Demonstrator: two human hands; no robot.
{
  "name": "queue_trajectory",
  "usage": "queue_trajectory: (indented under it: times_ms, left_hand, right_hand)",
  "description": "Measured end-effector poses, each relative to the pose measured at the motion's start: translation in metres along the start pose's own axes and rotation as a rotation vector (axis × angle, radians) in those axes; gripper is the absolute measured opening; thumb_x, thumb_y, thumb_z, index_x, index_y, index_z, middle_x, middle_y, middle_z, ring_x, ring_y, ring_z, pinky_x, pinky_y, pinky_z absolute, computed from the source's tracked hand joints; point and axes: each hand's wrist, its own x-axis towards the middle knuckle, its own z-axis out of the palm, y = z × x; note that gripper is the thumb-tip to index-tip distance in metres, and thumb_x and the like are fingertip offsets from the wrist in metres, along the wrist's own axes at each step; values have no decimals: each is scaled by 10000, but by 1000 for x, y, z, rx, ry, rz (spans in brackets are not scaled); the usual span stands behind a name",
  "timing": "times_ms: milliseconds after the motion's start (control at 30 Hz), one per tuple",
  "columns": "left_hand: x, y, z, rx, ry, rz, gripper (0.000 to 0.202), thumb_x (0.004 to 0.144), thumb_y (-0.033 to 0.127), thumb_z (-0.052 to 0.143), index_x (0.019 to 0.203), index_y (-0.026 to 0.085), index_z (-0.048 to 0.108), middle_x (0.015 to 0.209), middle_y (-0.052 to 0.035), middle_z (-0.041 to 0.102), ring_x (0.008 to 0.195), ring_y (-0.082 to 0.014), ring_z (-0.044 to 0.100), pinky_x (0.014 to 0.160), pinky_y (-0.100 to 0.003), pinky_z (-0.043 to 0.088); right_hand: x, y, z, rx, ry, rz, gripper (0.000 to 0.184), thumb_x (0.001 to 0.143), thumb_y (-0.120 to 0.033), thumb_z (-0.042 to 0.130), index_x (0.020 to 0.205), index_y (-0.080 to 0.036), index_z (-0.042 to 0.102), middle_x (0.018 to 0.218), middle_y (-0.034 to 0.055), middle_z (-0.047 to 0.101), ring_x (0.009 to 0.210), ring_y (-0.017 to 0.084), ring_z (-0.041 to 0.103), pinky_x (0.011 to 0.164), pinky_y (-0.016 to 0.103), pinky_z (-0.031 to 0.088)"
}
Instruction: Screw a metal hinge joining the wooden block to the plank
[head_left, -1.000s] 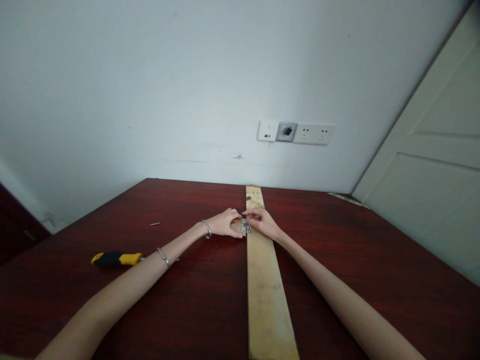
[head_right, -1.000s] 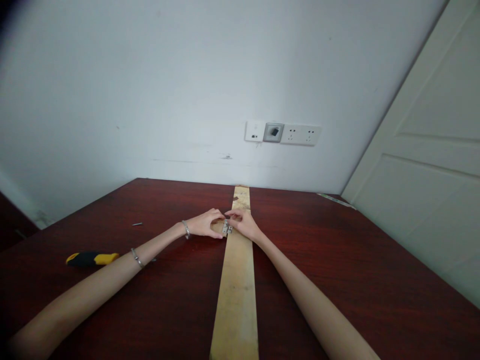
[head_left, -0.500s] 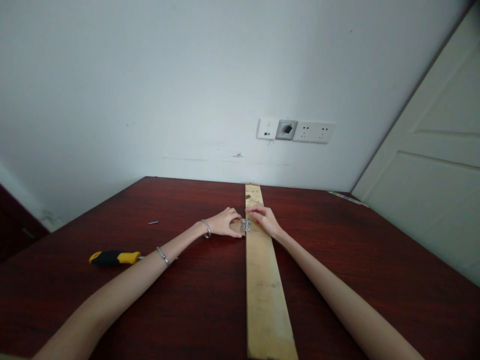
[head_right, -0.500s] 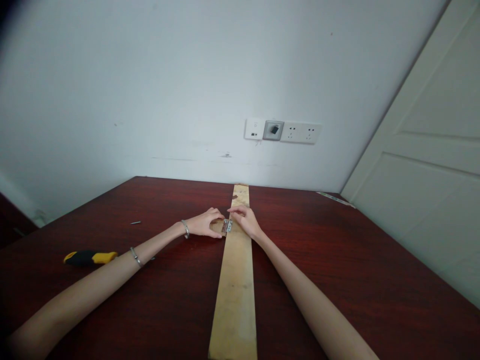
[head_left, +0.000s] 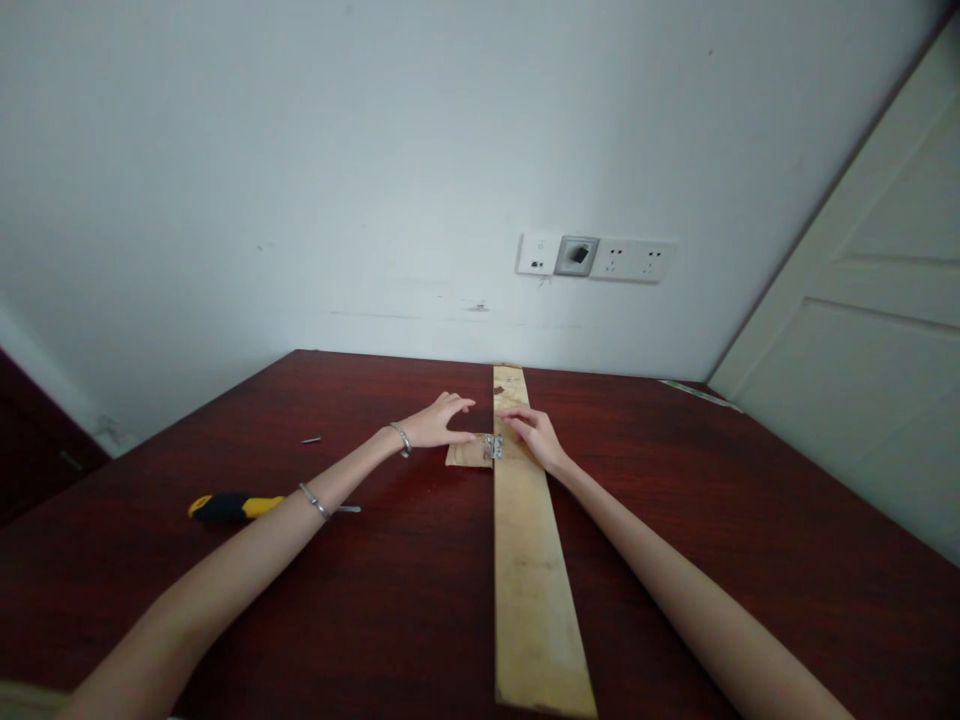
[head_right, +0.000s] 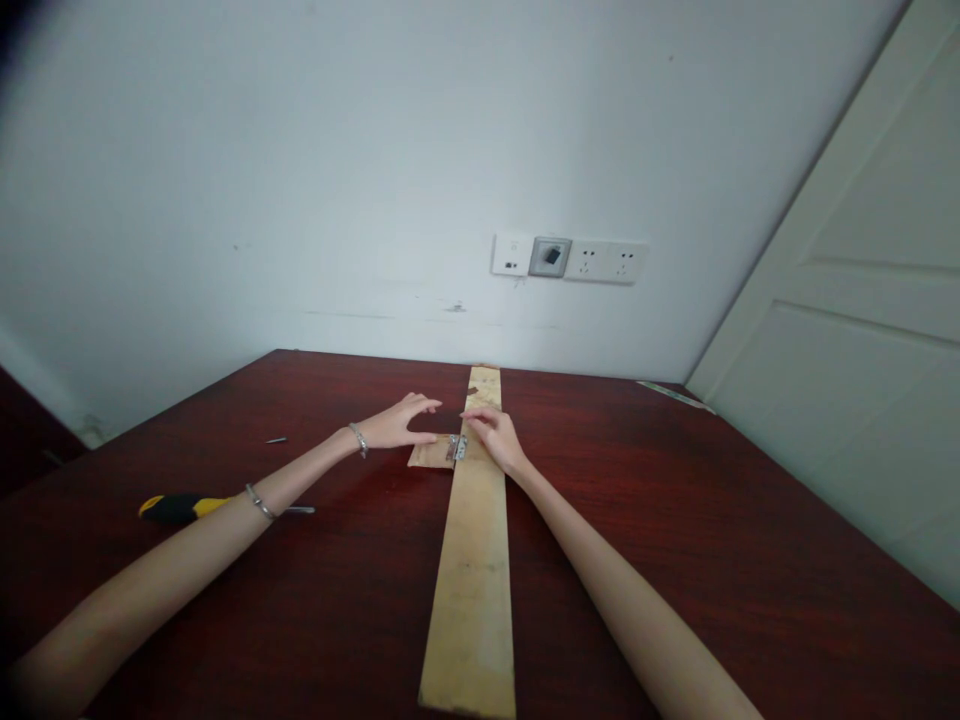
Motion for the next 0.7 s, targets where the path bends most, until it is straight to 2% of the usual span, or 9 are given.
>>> queue_trajectory:
  times_ms: [100, 167, 300, 400, 533, 700]
  left_hand:
    - [-13, -9, -33, 108, 148, -13, 305, 869, 342, 490, 1099, 159, 572, 1034, -78, 564, 1000, -197, 498, 922, -338, 402]
    - [-27, -16, -59, 235, 144, -50, 264, 873, 322, 462, 1044, 169, 591, 1030, -74, 570, 1022, -202, 494, 916, -331, 400]
    - [-64, -37, -108, 459, -71, -227, 207, 826, 322, 480, 879, 172, 611, 994, -72, 577, 999, -224, 509, 824, -313, 421]
    - [-96, -55, -132, 497, -290, -412, 181, 754, 333, 550, 830, 185, 620, 945, -59, 600, 908, -214, 548, 709, -271, 420]
    - [-130, -74, -143, 444, -468, -571, 154, 702, 284, 574, 798, 171, 615, 841, -45, 645, 761, -181, 589, 633, -244, 405]
    - [-146, -78, -135, 463, -463, -617, 163, 702, 298, 556, 812, 189, 608, 860, -32, 670, 770, -173, 603, 602, -232, 395]
  right_hand:
    - [-1, 2, 1, -23, 2, -10, 254, 723, -309, 545, 854, -171, 714, 938, 72, 694, 765, 198, 595, 565, 280, 449]
    - [-1, 3, 1, -39, 0, -20, 230, 719, -284, 551, 842, -180, 714, 946, 65, 693, 794, 202, 599, 613, 295, 465]
    - [-2, 2, 2, -52, 0, -37, 237, 728, -278, 543, 863, -182, 712, 940, 64, 693, 820, 211, 601, 679, 327, 478]
    - [-2, 2, 2, -54, 7, -45, 251, 723, -275, 539, 886, -183, 707, 934, 62, 693, 825, 215, 601, 698, 340, 482]
    - [-3, 3, 2, -54, 7, -49, 263, 716, -270, 538, 898, -178, 702, 933, 64, 692, 824, 220, 601, 703, 347, 484]
    - [-4, 3, 2, -60, -3, -37, 257, 732, -292, 542, 895, -175, 703, 932, 69, 695, 813, 220, 605, 696, 342, 484]
